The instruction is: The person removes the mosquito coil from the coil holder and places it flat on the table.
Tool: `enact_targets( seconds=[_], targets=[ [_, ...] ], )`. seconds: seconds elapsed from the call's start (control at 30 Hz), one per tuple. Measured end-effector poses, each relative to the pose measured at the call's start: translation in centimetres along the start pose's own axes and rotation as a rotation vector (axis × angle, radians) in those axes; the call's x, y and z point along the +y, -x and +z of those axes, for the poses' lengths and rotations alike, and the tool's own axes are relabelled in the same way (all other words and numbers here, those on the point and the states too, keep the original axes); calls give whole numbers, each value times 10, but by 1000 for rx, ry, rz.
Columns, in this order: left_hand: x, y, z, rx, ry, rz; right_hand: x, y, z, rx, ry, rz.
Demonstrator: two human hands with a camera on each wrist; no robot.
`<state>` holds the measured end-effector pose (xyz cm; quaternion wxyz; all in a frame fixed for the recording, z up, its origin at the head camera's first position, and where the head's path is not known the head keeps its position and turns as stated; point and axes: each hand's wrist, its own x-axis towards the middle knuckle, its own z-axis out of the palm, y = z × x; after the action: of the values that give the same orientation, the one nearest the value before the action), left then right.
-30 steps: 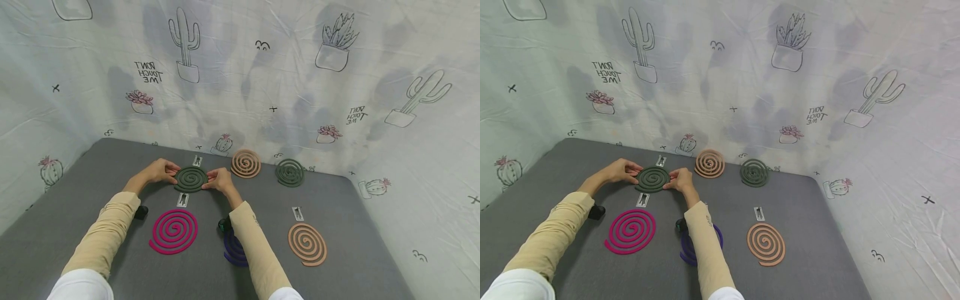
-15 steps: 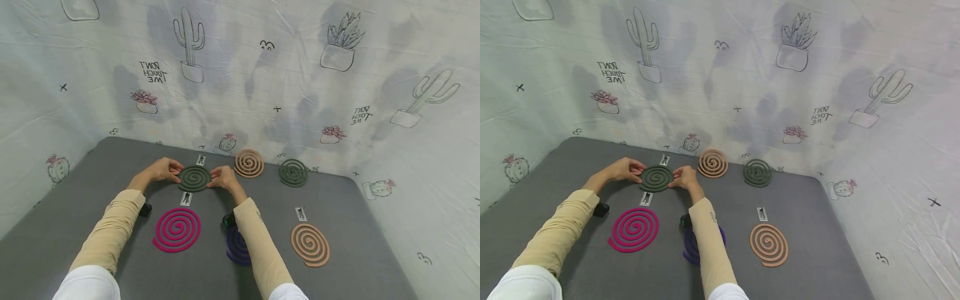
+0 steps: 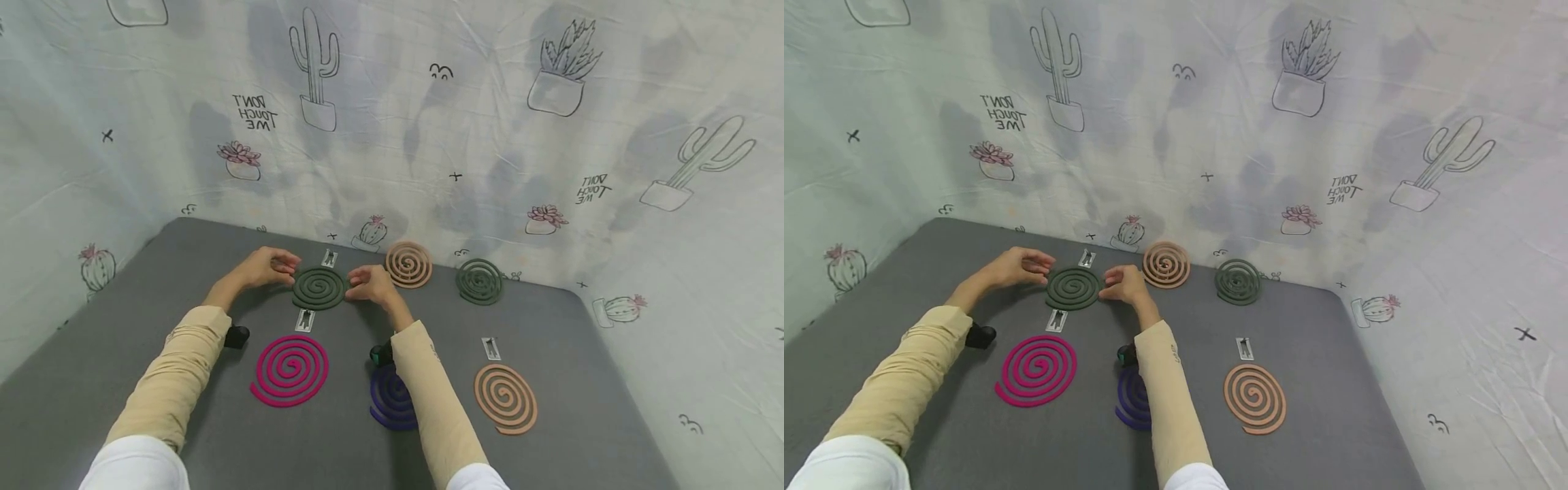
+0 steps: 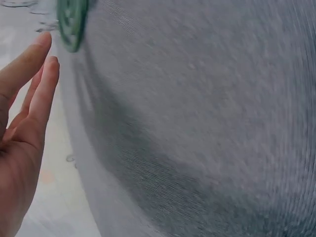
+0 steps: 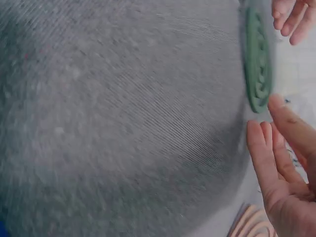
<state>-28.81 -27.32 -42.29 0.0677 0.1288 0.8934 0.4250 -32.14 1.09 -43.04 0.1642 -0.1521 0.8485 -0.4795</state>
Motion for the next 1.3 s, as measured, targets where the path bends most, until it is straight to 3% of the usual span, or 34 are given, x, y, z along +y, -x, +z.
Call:
enact_targets(
  seconds=[0.2, 0.4, 0.47, 0.6, 0.83, 1.07, 1.3],
  targets=[
    [18, 2, 2, 111, 77, 64, -2, 15, -20, -34, -234, -79],
    [57, 13, 22, 225, 184, 71, 3, 42, -44, 13, -435, -153],
    [71, 15, 31, 241, 210, 76, 6, 52, -54, 35, -478, -182],
    [92, 14, 45, 215, 271, 91, 12, 70, -73, 112, -502, -186],
    [109, -12, 66, 162, 352, 110, 29, 85, -99, 218, -474, -122],
    [107, -52, 81, 45, 406, 107, 55, 81, -120, 246, -428, -68],
    [108, -77, 94, 102, 502, 61, 77, 67, -128, 278, -454, -45]
  ],
)
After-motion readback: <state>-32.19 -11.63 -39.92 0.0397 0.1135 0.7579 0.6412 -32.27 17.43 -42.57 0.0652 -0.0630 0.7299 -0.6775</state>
